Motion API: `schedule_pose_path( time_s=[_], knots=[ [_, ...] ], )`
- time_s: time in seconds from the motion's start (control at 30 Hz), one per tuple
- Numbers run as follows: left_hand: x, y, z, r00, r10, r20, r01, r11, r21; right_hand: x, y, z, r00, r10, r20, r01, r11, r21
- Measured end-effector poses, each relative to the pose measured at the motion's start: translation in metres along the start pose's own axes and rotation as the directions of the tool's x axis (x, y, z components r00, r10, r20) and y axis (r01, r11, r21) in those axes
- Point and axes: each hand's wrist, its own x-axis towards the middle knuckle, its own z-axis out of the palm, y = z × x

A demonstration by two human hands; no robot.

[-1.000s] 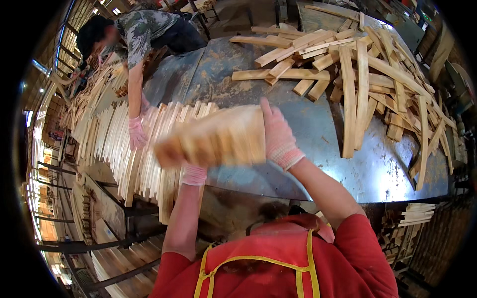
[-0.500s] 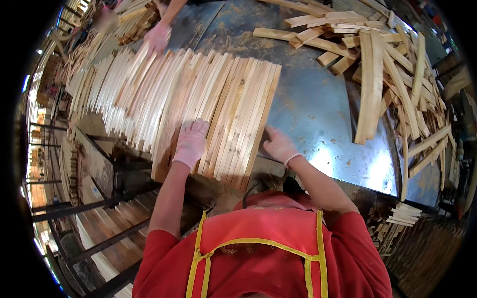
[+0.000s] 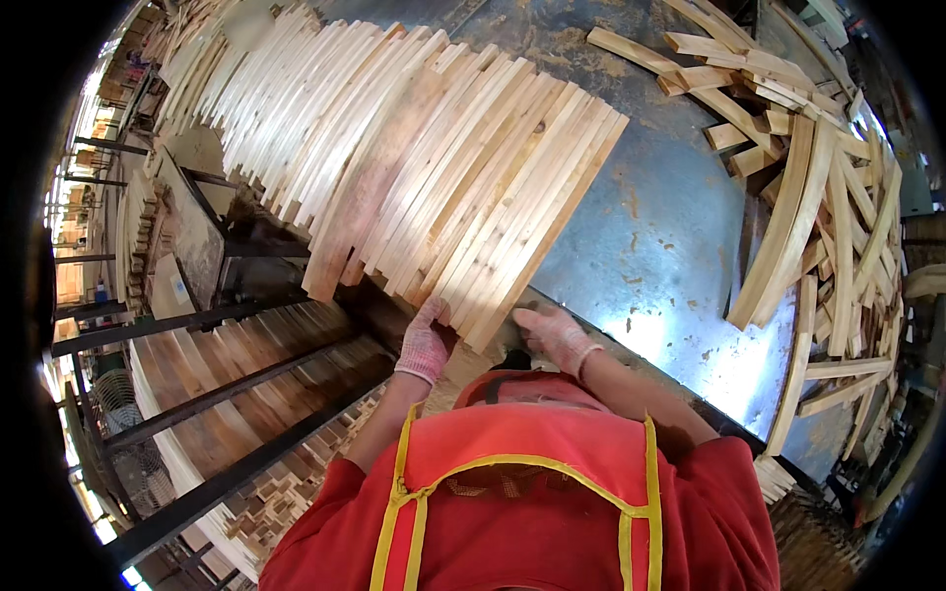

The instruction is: The person picks up thin wooden planks from a pile on a metal table and stacks them neatly in a growing pile. The person handles the planks one at a time, aligning them carefully.

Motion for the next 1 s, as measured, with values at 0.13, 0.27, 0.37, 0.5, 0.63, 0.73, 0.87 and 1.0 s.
schedule_pose_path(
  time_s=[0.13,0.27,0.37,0.5,0.63,0.73,0.87,1.0],
  knots=[
    [-0.029,0.004,0.038,1.0,0.027,-0.015,-0.026,0.998,0.057,0.034,0.006,0.018,0.981,-0.172,-0.092,0.182,0.976,0.119],
    [-0.072,0.046,0.044,0.988,0.153,-0.023,-0.125,0.874,0.47,-0.006,0.002,0.017,0.975,-0.178,-0.136,0.208,0.945,0.251],
    [-0.087,0.094,0.051,0.962,0.127,0.241,-0.224,0.873,0.433,-0.034,0.012,-0.008,0.952,-0.234,-0.198,0.3,0.84,0.452],
    [-0.084,0.139,0.137,0.95,-0.056,0.306,-0.174,0.721,0.671,-0.059,-0.006,-0.015,0.853,-0.364,-0.375,0.477,0.834,0.275],
    [-0.1,0.151,0.163,0.883,-0.129,0.452,-0.279,0.63,0.725,-0.081,-0.026,-0.004,0.821,-0.401,-0.406,0.505,0.841,0.192],
    [-0.137,0.126,0.179,0.871,-0.19,0.453,-0.347,0.413,0.842,-0.083,-0.02,-0.001,0.751,-0.488,-0.444,0.592,0.796,0.127],
    [-0.14,0.044,0.17,0.797,-0.203,0.569,-0.604,-0.26,0.753,-0.085,-0.054,0.051,0.677,-0.678,-0.284,0.736,0.617,0.279],
    [-0.119,0.063,0.154,0.634,-0.009,0.773,-0.765,-0.152,0.626,-0.074,-0.074,0.03,0.666,-0.647,-0.371,0.697,0.717,0.003]
  ],
)
